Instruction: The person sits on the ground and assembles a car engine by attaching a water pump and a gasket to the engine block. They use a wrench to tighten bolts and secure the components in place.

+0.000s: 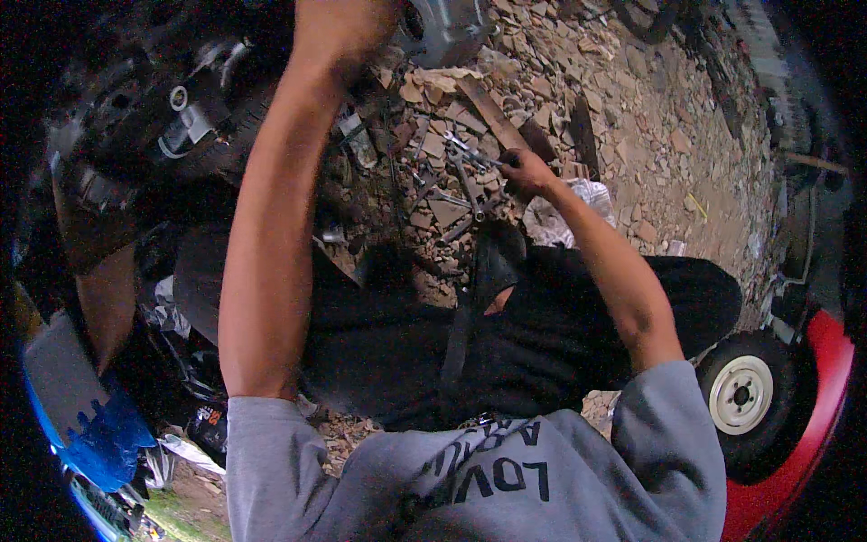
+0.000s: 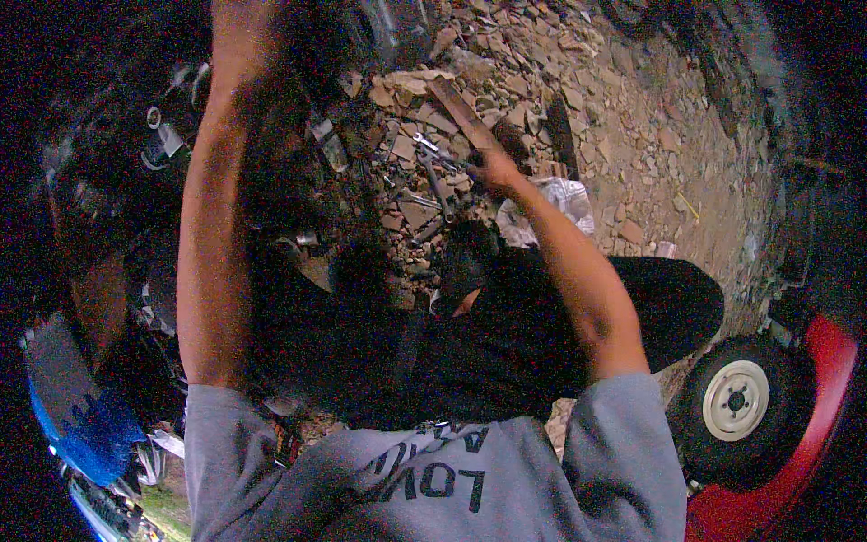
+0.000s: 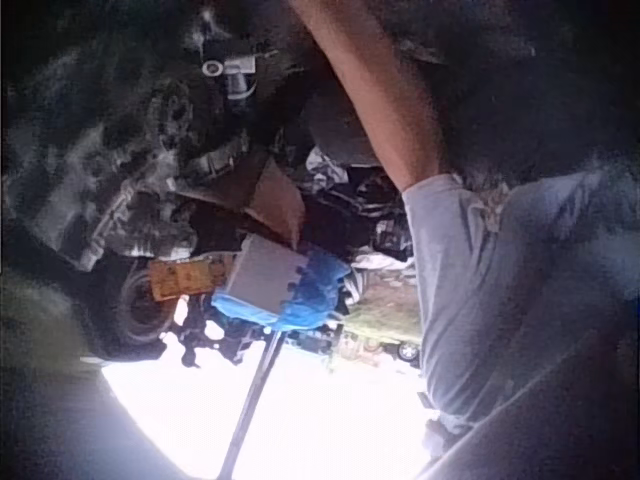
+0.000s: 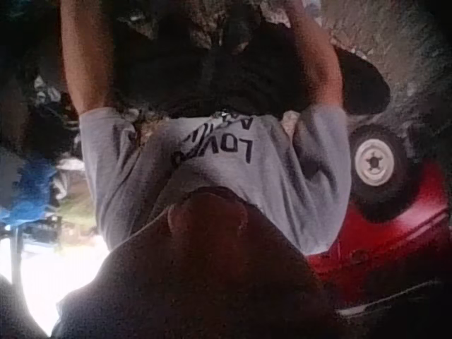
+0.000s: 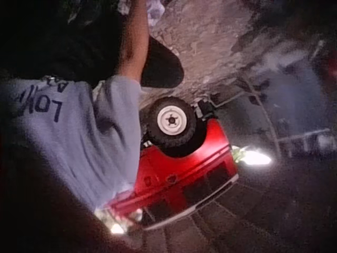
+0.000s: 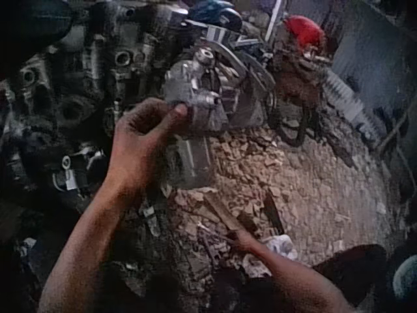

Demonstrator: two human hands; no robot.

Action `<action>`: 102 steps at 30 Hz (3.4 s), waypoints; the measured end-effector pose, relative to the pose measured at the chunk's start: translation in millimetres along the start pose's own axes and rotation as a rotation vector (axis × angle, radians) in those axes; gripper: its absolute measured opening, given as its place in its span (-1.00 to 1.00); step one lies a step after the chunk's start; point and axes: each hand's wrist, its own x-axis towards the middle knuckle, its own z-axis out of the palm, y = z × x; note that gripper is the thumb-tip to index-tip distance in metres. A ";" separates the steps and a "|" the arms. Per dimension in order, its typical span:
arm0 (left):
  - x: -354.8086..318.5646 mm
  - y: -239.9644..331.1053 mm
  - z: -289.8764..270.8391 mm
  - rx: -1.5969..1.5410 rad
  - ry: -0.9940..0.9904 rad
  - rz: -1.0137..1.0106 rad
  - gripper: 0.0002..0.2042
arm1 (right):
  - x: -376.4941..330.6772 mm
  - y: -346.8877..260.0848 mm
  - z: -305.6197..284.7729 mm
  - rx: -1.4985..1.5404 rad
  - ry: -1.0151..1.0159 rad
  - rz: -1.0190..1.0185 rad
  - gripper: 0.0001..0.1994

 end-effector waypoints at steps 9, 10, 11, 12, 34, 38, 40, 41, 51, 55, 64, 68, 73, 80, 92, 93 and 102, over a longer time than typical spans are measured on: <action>10.8 14.4 -31.3 0.138 -0.204 -0.229 -0.66 | -46.6 -186.7 -141.7 0.253 -0.281 -0.360 -0.68; 9.3 18.3 -41.0 0.030 -0.312 -0.226 -0.62 | -63.4 -227.9 -165.8 0.403 -0.408 -0.219 -0.67; 7.0 13.6 -43.1 0.041 -0.278 -0.194 -0.62 | -77.6 -256.9 -182.3 0.547 -0.531 -0.077 -0.66; 0.5 1.2 -43.7 0.054 -0.243 -0.161 -0.62 | -85.8 -268.5 -188.6 0.565 -0.513 -0.093 -0.64; 3.7 -25.9 -18.7 -0.119 -0.056 0.016 -0.72 | -90.5 -393.7 -293.6 -0.453 0.496 -0.243 -0.77; 5.4 -24.7 -19.2 -0.076 -0.053 0.060 -0.74 | -93.3 -393.4 -290.7 -0.530 0.509 -0.240 -0.77; 3.7 -24.5 -20.5 -0.060 -0.051 0.048 -0.75 | -96.6 -394.4 -273.6 -0.579 0.552 -0.204 -0.77; 3.4 -23.0 -20.9 -0.062 -0.053 0.048 -0.76 | -99.3 -392.6 -265.9 -0.603 0.578 -0.181 -0.77; 6.0 -25.0 -22.4 -0.133 -0.051 0.029 -0.77 | -67.8 -370.4 -181.7 -0.256 0.503 0.154 -0.85; 6.6 -21.4 -21.2 -0.107 -0.042 0.033 -0.76 | -12.9 -316.7 -143.4 -0.050 0.629 -0.199 -0.79; 28.0 -3.6 -38.1 0.129 0.110 0.166 -0.79 | 112.7 -325.4 -80.7 0.635 0.877 -0.378 -0.63; 37.8 7.0 -55.5 0.040 0.361 0.181 -0.79 | 96.7 -395.6 -125.7 1.335 0.707 -0.350 -0.63; 42.8 9.5 -72.1 0.058 0.467 0.239 -0.79 | 75.2 -456.2 -175.7 2.203 0.538 -0.383 -0.65; 35.6 7.8 -83.2 -0.049 0.341 0.065 -0.74 | 40.6 -444.6 -199.4 2.646 -0.093 -0.640 -0.67; 9.5 -6.1 -30.1 -0.117 -0.108 0.056 -0.69 | -22.5 -415.1 -216.2 2.624 -0.537 -0.536 -0.69; 10.0 -9.1 -24.6 -0.130 -0.110 0.084 -0.69 | -23.4 -413.6 -216.0 2.615 -0.541 -0.551 -0.69; 3.2 -2.1 -14.1 0.117 0.061 0.347 -0.64 | -44.3 -410.7 -233.3 2.445 -0.292 -0.365 -0.76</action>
